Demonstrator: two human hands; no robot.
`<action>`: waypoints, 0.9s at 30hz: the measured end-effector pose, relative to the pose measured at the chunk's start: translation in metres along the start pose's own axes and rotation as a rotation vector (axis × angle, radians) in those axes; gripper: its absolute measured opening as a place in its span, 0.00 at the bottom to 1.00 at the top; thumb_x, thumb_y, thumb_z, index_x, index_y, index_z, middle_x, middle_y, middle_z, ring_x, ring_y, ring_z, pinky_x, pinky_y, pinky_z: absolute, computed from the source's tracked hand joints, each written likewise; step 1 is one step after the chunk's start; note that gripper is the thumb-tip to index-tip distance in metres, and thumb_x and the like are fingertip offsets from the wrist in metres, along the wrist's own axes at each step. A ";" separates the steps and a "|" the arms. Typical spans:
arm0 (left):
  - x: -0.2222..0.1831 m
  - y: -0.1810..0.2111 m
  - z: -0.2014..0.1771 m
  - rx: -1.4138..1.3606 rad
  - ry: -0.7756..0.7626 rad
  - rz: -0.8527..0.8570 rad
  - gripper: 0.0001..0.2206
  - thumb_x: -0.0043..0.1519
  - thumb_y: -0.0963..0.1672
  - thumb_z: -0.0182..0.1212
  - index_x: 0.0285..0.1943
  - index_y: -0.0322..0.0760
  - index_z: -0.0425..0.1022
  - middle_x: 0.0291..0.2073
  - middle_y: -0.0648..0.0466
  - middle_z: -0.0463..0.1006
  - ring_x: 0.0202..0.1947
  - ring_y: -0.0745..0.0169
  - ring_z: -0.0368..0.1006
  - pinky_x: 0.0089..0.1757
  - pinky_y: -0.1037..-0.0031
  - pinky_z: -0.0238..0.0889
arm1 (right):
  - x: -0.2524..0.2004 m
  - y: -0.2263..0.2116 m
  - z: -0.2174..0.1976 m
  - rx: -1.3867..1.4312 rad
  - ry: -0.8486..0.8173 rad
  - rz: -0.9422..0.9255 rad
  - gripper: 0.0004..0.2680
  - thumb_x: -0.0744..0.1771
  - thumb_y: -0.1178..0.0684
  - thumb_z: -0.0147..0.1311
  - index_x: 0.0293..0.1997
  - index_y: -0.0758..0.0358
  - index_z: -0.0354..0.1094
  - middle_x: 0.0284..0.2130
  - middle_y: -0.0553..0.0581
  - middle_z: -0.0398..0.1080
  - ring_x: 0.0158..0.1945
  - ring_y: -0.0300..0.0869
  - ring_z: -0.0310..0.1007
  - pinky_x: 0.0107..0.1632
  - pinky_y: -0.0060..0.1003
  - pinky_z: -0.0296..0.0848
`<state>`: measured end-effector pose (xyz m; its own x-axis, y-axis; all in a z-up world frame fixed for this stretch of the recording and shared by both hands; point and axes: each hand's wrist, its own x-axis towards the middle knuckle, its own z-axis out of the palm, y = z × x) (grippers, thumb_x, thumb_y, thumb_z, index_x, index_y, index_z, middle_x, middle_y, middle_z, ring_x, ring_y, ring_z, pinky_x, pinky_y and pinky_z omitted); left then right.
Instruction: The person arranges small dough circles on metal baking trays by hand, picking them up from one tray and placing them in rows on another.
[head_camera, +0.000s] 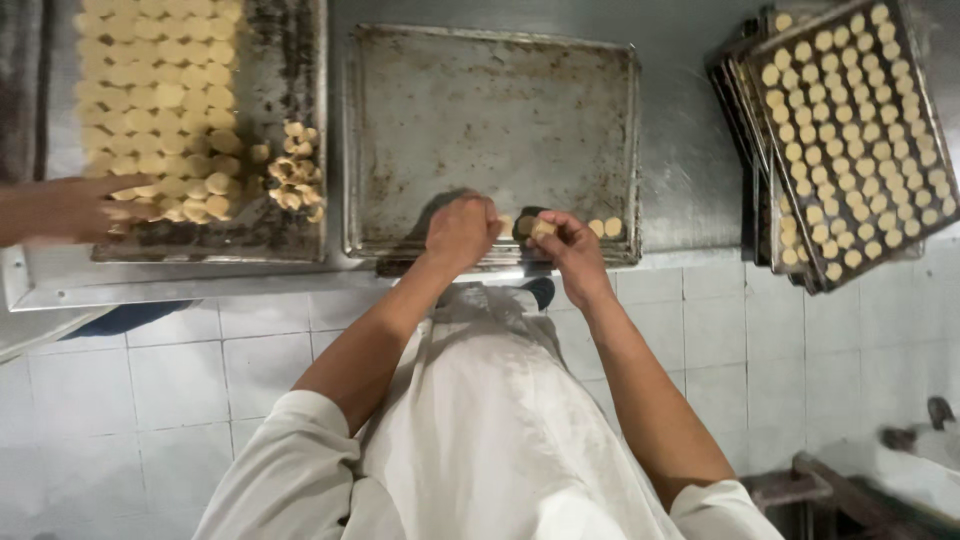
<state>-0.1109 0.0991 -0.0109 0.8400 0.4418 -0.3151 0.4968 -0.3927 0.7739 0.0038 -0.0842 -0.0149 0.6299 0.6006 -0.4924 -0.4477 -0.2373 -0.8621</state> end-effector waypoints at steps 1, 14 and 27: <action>-0.002 -0.001 -0.005 0.003 -0.040 -0.055 0.12 0.59 0.49 0.68 0.39 0.37 0.83 0.37 0.44 0.82 0.42 0.46 0.77 0.44 0.59 0.67 | 0.000 -0.001 0.005 -0.026 -0.005 0.005 0.10 0.67 0.62 0.55 0.54 0.65 0.68 0.42 0.53 0.76 0.41 0.37 0.78 0.43 0.31 0.78; -0.012 -0.024 -0.026 -0.360 -0.082 0.079 0.09 0.58 0.44 0.65 0.42 0.33 0.82 0.39 0.44 0.82 0.39 0.49 0.81 0.42 0.63 0.71 | 0.003 0.003 0.041 -0.100 -0.021 0.009 0.09 0.68 0.61 0.55 0.53 0.64 0.68 0.39 0.52 0.75 0.37 0.35 0.76 0.40 0.29 0.77; -0.019 -0.031 -0.032 -0.233 -0.027 0.110 0.09 0.57 0.45 0.65 0.39 0.34 0.82 0.39 0.44 0.81 0.41 0.45 0.79 0.44 0.61 0.70 | 0.007 0.013 0.054 -0.107 -0.086 0.005 0.09 0.67 0.61 0.56 0.52 0.66 0.69 0.39 0.51 0.75 0.38 0.37 0.79 0.42 0.29 0.80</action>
<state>-0.1497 0.1287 -0.0111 0.8933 0.3838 -0.2339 0.3408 -0.2391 0.9092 -0.0317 -0.0417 -0.0232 0.5686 0.6616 -0.4889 -0.3781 -0.3177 -0.8696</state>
